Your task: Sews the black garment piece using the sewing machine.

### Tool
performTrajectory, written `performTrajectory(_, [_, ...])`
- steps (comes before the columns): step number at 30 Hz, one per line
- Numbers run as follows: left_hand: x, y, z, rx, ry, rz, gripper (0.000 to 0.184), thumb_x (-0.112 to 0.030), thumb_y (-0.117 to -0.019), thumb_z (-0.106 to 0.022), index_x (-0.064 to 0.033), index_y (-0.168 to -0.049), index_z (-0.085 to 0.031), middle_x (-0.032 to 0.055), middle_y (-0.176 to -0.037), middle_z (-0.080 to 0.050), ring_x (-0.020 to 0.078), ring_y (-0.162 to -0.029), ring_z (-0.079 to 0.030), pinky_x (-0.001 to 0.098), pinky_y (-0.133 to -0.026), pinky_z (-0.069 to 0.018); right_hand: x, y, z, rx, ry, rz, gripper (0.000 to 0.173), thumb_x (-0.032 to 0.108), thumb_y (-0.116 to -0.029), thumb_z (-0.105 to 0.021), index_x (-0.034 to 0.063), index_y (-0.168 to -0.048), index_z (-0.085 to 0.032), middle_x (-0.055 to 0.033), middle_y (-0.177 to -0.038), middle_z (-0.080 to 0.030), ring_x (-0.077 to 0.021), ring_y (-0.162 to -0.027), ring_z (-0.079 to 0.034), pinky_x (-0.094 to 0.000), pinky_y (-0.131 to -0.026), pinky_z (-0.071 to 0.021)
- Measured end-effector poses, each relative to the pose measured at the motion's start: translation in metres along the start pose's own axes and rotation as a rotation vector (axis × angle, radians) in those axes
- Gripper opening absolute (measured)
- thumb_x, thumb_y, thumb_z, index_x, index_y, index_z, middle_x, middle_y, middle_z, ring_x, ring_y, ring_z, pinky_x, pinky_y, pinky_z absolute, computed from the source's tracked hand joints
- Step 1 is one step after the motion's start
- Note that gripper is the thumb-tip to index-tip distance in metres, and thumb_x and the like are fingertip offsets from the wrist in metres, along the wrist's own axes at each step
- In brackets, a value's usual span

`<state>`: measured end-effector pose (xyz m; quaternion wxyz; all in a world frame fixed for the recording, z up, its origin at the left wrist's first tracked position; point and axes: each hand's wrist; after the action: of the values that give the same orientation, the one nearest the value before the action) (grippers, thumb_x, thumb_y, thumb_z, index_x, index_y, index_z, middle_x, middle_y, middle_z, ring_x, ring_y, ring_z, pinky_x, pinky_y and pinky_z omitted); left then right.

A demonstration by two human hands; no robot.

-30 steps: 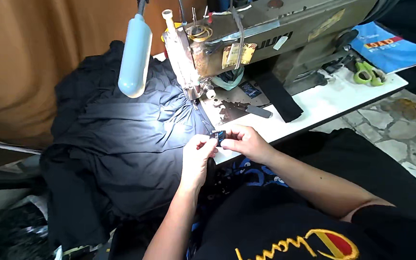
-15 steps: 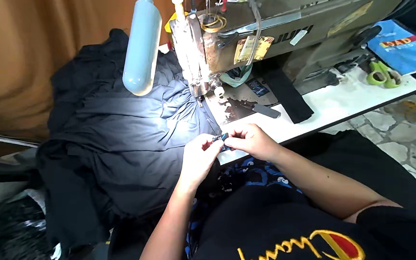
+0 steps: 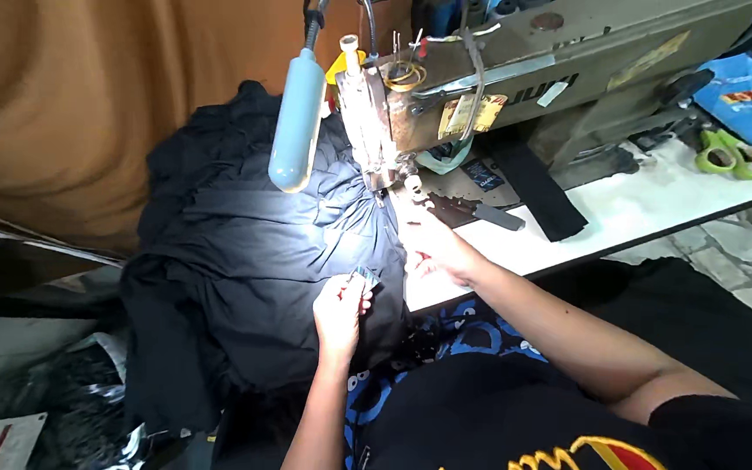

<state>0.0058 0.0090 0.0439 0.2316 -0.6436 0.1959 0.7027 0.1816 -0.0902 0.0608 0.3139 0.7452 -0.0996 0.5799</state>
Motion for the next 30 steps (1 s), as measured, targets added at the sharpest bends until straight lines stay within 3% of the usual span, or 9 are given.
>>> performTrajectory(3, [0.001, 0.001, 0.000, -0.025, 0.044, 0.010, 0.012, 0.002, -0.0975, -0.057, -0.0039, -0.089, -0.062, -0.0057, -0.067, -0.068, 0.0014, -0.057, -0.065, 0.0163, -0.056, -0.0560, 0.007, -0.005, -0.008, -0.066, -0.122, -0.028, 0.051, 0.012, -0.1077, -0.049, 0.0169, -0.154, -0.028, -0.0092, -0.093, -0.062, -0.0137, -0.058, -0.062, -0.0281, -0.051, -0.0542])
performTrajectory(7, [0.000, -0.002, 0.004, -0.038, 0.076, 0.018, 0.011, 0.004, -0.0982, -0.056, -0.0032, -0.090, -0.061, -0.0050, -0.066, -0.068, 0.0017, -0.055, -0.065, 0.0162, -0.054, -0.0555, 0.002, -0.001, -0.005, 0.118, -0.144, -0.137, 0.011, 0.017, -0.1107, -0.042, 0.0076, -0.111, -0.048, -0.0002, -0.060, -0.053, -0.0076, -0.044, -0.055, -0.0214, -0.044, -0.0503])
performTrajectory(12, [-0.002, 0.005, 0.007, 0.144, -0.075, -0.133, 0.008, -0.002, -0.0940, -0.061, -0.0004, -0.089, -0.067, -0.0028, -0.080, -0.070, 0.0001, -0.072, -0.067, 0.0176, -0.069, -0.0574, -0.009, 0.014, -0.004, 0.168, 0.263, 0.014, 0.023, 0.008, -0.1049, -0.054, 0.0012, -0.083, -0.055, -0.0008, -0.062, -0.056, -0.0052, -0.052, -0.058, -0.0186, -0.055, -0.0519])
performTrajectory(15, [-0.008, 0.017, -0.010, 0.402, -0.441, -0.466, 0.014, -0.009, -0.0910, -0.069, 0.0015, -0.089, -0.077, 0.0181, -0.116, -0.072, 0.0237, -0.115, -0.066, 0.0373, -0.102, -0.0511, -0.010, 0.025, -0.001, 0.100, 0.440, 0.038, 0.026, 0.015, -0.1048, -0.057, -0.0022, -0.086, -0.060, -0.0029, -0.068, -0.054, -0.0061, -0.057, -0.054, -0.0203, -0.058, -0.0482])
performTrajectory(17, [-0.006, 0.018, -0.028, 0.488, -0.661, -0.525, 0.013, -0.012, -0.0911, -0.071, -0.0013, -0.091, -0.078, 0.0267, -0.128, -0.067, 0.0402, -0.126, -0.061, 0.0528, -0.107, -0.0475, -0.008, 0.027, 0.004, 0.112, 0.539, 0.054, 0.027, 0.016, -0.1041, -0.056, -0.0008, -0.083, -0.060, -0.0019, -0.067, -0.052, -0.0060, -0.057, -0.050, -0.0221, -0.058, -0.0446])
performTrajectory(22, [0.002, 0.010, -0.047, 0.455, -0.897, -0.552, 0.017, -0.012, -0.0958, -0.064, -0.0003, -0.096, -0.076, 0.0208, -0.120, -0.072, 0.0408, -0.113, -0.066, 0.0582, -0.090, -0.0499, 0.001, 0.011, 0.020, 0.066, 0.876, 0.361, 0.025, 0.011, -0.1017, -0.059, -0.0059, -0.085, -0.066, -0.0144, -0.082, -0.061, -0.0226, -0.078, -0.058, -0.0407, -0.074, -0.0486])
performTrajectory(24, [0.002, 0.004, -0.046, 0.428, -0.877, -0.602, 0.018, -0.009, -0.0953, -0.062, 0.0022, -0.092, -0.075, 0.0202, -0.111, -0.074, 0.0391, -0.103, -0.070, 0.0544, -0.085, -0.0541, -0.009, -0.012, 0.027, -0.077, 1.001, 0.653, 0.015, 0.005, -0.0966, -0.062, -0.0031, -0.104, -0.072, -0.0209, -0.109, -0.068, -0.0343, -0.102, -0.067, -0.0520, -0.090, -0.0535])
performTrajectory(26, [-0.004, 0.004, -0.045, 0.443, -0.879, -0.608, 0.019, -0.008, -0.0962, -0.060, 0.0034, -0.092, -0.075, 0.0204, -0.106, -0.075, 0.0370, -0.100, -0.071, 0.0500, -0.086, -0.0561, -0.015, -0.029, 0.033, -0.051, 1.176, 0.759, 0.032, 0.005, -0.0960, -0.061, 0.0050, -0.126, -0.070, -0.0224, -0.135, -0.062, -0.0423, -0.124, -0.059, -0.0618, -0.101, -0.0467])
performTrajectory(30, [-0.006, 0.005, -0.042, 0.449, -0.876, -0.661, 0.017, -0.007, -0.0949, -0.061, 0.0029, -0.089, -0.074, 0.0198, -0.101, -0.075, 0.0361, -0.093, -0.072, 0.0471, -0.082, -0.0572, -0.028, -0.020, 0.034, 0.020, 1.240, 1.006, 0.019, 0.003, -0.0915, -0.061, -0.0009, -0.103, -0.075, -0.0201, -0.121, -0.071, -0.0375, -0.119, -0.065, -0.0568, -0.099, -0.0499])
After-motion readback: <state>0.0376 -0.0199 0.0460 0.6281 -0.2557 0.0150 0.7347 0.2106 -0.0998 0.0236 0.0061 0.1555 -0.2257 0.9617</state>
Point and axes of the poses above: each hand's wrist, its own y-axis away from the middle knuckle, its own z-axis out of the back of the hand, x = y × z
